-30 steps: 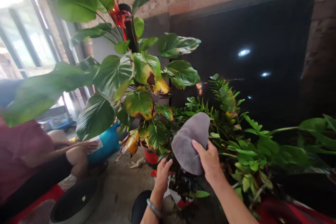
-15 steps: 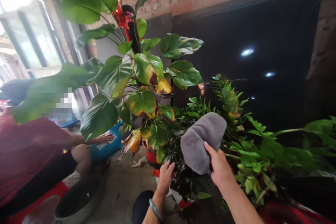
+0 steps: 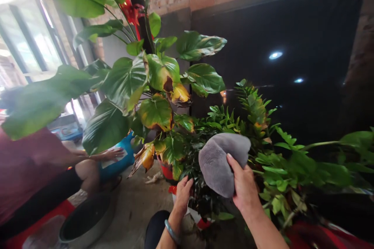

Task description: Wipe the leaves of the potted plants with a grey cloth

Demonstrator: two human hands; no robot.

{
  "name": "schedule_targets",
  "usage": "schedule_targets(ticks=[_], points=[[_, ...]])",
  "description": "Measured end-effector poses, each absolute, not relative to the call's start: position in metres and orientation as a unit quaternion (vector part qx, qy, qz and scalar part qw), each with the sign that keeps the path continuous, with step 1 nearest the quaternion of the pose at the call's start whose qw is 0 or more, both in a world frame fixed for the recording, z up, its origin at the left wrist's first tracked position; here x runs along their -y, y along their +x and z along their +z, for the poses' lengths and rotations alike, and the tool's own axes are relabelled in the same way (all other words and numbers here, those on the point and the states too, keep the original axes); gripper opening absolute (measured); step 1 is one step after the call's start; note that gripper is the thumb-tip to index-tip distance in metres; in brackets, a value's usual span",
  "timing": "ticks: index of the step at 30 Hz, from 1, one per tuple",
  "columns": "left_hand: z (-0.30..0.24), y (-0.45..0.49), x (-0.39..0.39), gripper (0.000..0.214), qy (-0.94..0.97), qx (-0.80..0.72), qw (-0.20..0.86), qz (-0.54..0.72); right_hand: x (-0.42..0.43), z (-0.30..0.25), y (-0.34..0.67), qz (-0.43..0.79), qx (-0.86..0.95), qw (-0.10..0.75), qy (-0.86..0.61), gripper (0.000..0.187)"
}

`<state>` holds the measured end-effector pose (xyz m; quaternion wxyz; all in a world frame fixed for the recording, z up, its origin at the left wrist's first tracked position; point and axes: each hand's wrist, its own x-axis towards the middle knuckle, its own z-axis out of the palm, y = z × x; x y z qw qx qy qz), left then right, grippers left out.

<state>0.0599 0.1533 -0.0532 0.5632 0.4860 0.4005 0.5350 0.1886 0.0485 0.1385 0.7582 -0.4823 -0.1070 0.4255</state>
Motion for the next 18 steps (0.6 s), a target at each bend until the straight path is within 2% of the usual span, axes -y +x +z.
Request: schedule_targets(ticks=[4, 7, 10, 14, 16, 18], points=[[-0.048, 0.056, -0.151, 0.039, 0.475, -0.389, 0.594, 0.52, -0.045, 0.104, 0.193, 0.496, 0.015, 0.712, -0.497, 0.02], [-0.047, 0.054, -0.153, 0.035, 0.474, -0.402, 0.575, 0.532, -0.028, 0.084, 0.181, 0.55, -0.059, 0.66, -0.509, 0.018], [-0.05, 0.054, -0.155, 0.031, 0.487, -0.405, 0.55, 0.544, -0.021, 0.102, 0.166, 0.55, -0.01, 0.652, -0.522, 0.024], [-0.055, 0.06, -0.158, 0.032, 0.497, -0.413, 0.537, 0.543, -0.046, 0.142, 0.164, 0.463, 0.137, 0.711, -0.511, 0.032], [-0.056, 0.061, -0.158, 0.033, 0.497, -0.416, 0.537, 0.54, -0.058, 0.141, 0.168, 0.465, 0.14, 0.716, -0.501, 0.027], [-0.056, 0.06, -0.159, 0.033, 0.497, -0.413, 0.541, 0.538, -0.061, 0.122, 0.17, 0.52, 0.083, 0.682, -0.507, 0.023]])
